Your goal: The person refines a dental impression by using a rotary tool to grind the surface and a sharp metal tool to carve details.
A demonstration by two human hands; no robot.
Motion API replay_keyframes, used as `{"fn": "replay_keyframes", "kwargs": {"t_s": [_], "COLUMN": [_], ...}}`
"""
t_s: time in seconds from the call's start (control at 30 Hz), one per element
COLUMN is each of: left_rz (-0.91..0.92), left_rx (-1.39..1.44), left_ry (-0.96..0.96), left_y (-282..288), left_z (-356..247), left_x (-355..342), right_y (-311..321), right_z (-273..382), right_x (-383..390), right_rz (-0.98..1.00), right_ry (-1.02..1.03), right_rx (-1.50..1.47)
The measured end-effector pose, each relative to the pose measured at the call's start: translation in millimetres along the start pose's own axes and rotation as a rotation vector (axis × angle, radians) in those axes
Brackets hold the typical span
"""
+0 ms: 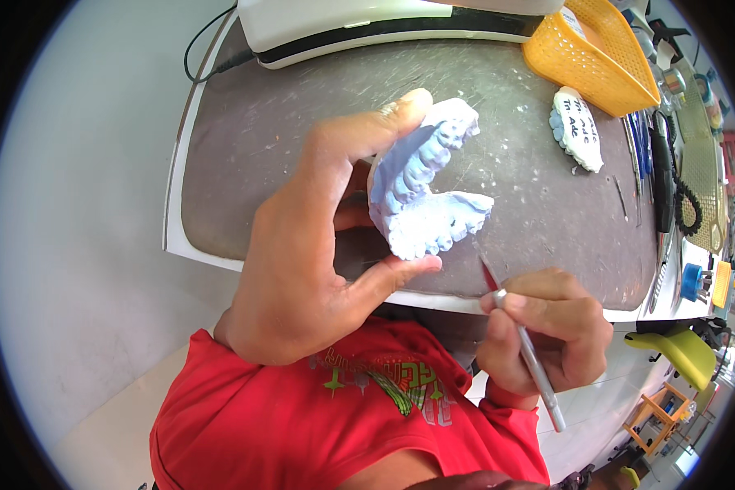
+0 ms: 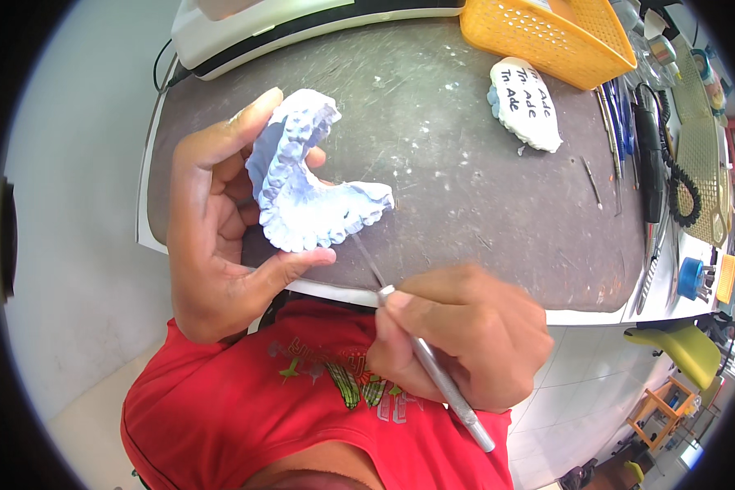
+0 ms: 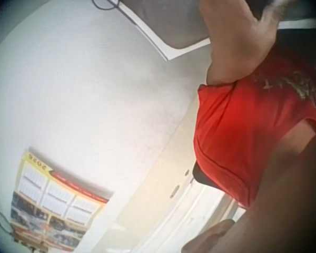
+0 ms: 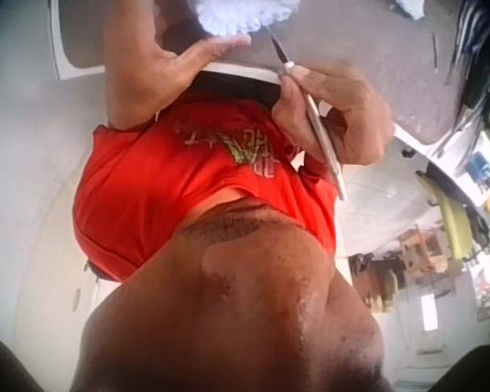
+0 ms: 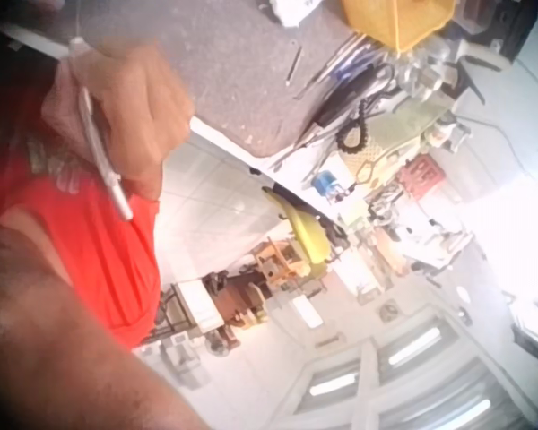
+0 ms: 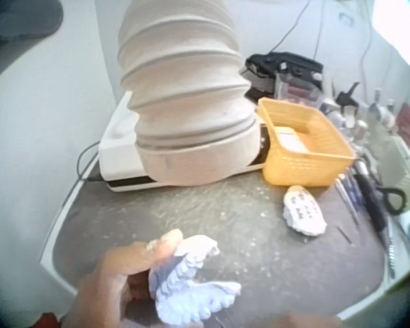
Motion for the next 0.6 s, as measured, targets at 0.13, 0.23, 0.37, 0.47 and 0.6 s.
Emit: {"fn": "replay_keyframes", "kwargs": {"t_s": [0.13, 0.23, 0.37, 0.47, 0.6], "left_rz": [-0.064, -0.060, -0.060, -0.068, -0.066], "left_rx": [0.014, -0.053, -0.136, -0.143, -0.152], "left_ry": [0.043, 0.048, 0.139, 0.147, 0.141], "left_y": [4, 8, 12, 13, 14], "left_z": [0, -1, 3, 3, 2], "left_x": [-1, 1, 0, 0, 0], "right_y": [3, 2, -2, -3, -7], "right_z": [0, 2, 0, 1, 5], "right_x": [0, -2, -1, -3, -5], "right_rz": [0.015, 0.043, 0.038, 0.037, 0.071], "right_ry": [0.003, 0.019, 0.041, 0.046, 0.078], "right_rx": [0.078, 0.106, 0.142, 0.138, 0.150]}}
Point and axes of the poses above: each hand's wrist, its own x-axis away from the middle knuckle, its own y-axis out of the back of the hand, z = x × y, the point moved 6 cm from there along -x, towards the middle knuckle, and after that the axes turned 12 degrees about x, right-handed, at the moved point
